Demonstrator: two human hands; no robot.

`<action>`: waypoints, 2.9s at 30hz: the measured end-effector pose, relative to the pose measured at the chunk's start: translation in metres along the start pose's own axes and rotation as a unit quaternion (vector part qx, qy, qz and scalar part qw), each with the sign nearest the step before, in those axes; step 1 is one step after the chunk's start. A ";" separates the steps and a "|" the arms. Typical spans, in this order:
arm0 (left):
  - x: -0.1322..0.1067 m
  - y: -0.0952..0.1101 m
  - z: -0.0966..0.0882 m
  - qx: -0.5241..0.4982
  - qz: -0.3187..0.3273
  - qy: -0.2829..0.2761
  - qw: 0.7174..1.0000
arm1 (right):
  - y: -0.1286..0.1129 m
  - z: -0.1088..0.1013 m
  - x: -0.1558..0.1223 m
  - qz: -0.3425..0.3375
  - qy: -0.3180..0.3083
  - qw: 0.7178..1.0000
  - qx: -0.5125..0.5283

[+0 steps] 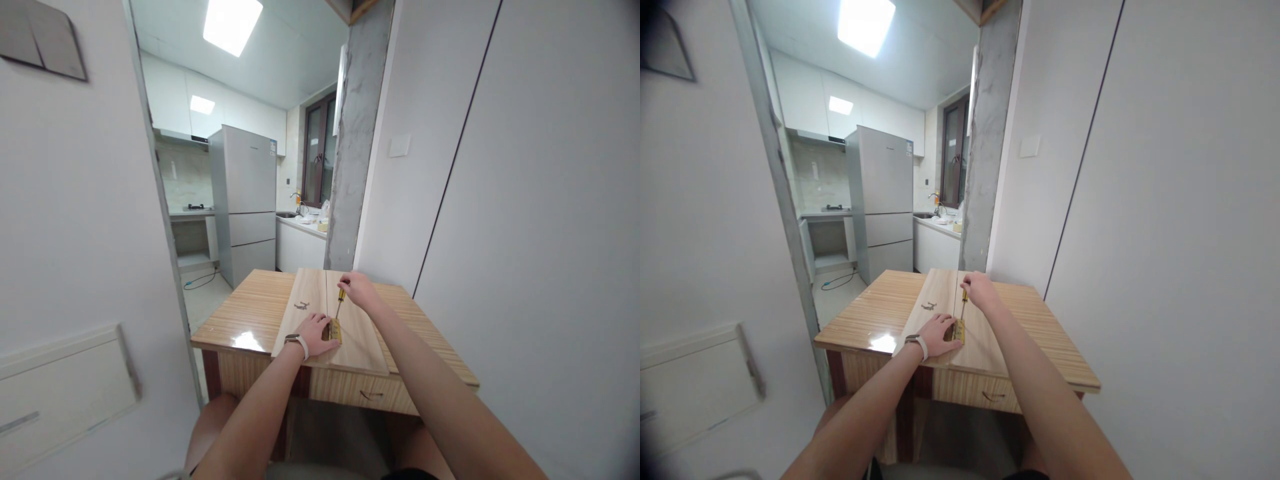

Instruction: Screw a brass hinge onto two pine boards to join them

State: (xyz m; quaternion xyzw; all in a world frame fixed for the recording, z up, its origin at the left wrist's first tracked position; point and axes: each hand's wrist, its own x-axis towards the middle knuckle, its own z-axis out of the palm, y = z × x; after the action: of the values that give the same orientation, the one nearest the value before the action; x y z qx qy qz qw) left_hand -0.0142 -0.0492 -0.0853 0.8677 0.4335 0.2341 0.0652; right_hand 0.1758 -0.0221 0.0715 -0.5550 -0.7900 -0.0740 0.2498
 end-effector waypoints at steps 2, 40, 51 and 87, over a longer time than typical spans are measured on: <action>0.000 0.000 0.000 0.000 0.002 0.001 1.000 | 0.000 0.000 -0.002 -0.004 0.009 1.000 0.000; 0.000 -0.002 0.001 0.004 0.003 0.004 1.000 | 0.002 0.003 -0.004 -0.021 0.012 0.997 0.076; 0.001 -0.003 0.003 0.004 0.006 0.009 1.000 | -0.004 0.000 -0.005 0.002 0.019 1.000 0.002; 0.000 0.002 -0.002 0.000 0.002 -0.002 1.000 | 0.000 0.007 -0.011 -0.021 0.027 0.998 0.044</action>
State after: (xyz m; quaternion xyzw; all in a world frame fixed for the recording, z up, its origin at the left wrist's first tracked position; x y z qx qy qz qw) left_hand -0.0140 -0.0510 -0.0826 0.8690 0.4321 0.2321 0.0660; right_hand 0.1768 -0.0289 0.0603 -0.5244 -0.7972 -0.0592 0.2932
